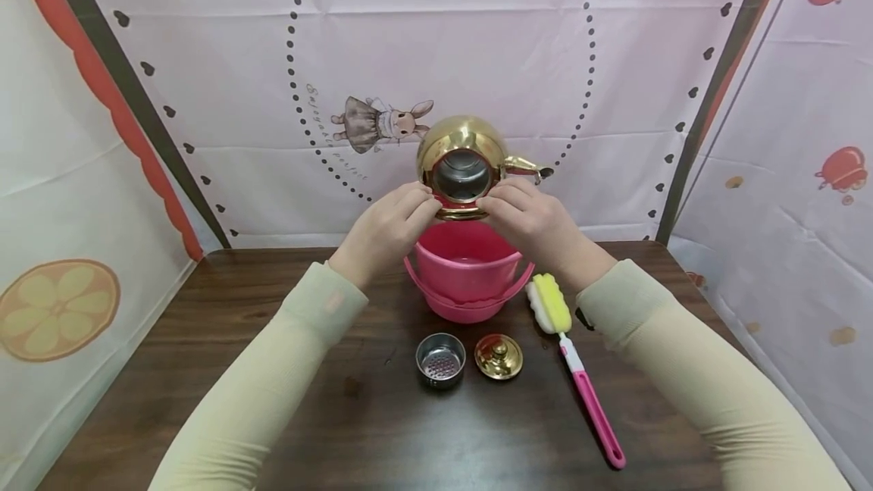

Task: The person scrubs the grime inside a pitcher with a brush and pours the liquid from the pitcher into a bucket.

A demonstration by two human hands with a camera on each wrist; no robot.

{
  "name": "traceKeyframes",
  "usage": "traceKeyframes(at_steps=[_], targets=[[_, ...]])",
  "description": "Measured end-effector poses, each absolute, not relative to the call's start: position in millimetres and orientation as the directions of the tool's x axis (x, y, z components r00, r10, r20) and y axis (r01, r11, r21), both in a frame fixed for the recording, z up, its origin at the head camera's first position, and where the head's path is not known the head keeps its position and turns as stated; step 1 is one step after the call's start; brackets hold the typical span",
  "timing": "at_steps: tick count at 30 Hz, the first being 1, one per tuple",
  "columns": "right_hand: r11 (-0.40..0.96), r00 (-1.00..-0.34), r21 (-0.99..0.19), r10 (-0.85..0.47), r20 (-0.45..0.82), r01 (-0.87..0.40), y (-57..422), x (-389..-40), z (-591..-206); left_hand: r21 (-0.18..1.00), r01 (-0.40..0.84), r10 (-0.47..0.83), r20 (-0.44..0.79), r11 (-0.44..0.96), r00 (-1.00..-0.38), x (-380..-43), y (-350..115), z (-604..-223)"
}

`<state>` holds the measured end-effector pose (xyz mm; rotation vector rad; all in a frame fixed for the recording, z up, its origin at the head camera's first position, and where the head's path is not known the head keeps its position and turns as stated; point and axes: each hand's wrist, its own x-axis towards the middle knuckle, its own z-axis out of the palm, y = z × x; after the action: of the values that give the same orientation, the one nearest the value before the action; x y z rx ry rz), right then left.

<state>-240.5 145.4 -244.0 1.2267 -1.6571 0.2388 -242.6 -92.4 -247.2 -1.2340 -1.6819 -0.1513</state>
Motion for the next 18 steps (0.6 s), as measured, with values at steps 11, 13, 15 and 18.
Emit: traceKeyframes(at_steps=[11, 13, 15, 18], targets=[[0.445, -0.043, 0.264, -0.57, 0.821, -0.855, 137, -236, -230, -0.354, 0.779, 0.61, 0.791, 0.518, -0.046, -235, -97, -235], [0.446, -0.055, 0.255, -0.574, 0.817, -0.858, 136, -235, -227, -0.347, 0.775, 0.604, 0.795, 0.528, -0.055, -234, -99, -234], [0.448, -0.068, 0.247, -0.579, 0.812, -0.859, 135, -235, -224, -0.336, 0.772, 0.599, 0.798, 0.54, -0.071, -233, -101, -232], [0.456, -0.089, 0.237, -0.586, 0.806, -0.858, 133, -233, -219, -0.313, 0.767, 0.586, 0.804, 0.56, -0.1, -232, -103, -229]])
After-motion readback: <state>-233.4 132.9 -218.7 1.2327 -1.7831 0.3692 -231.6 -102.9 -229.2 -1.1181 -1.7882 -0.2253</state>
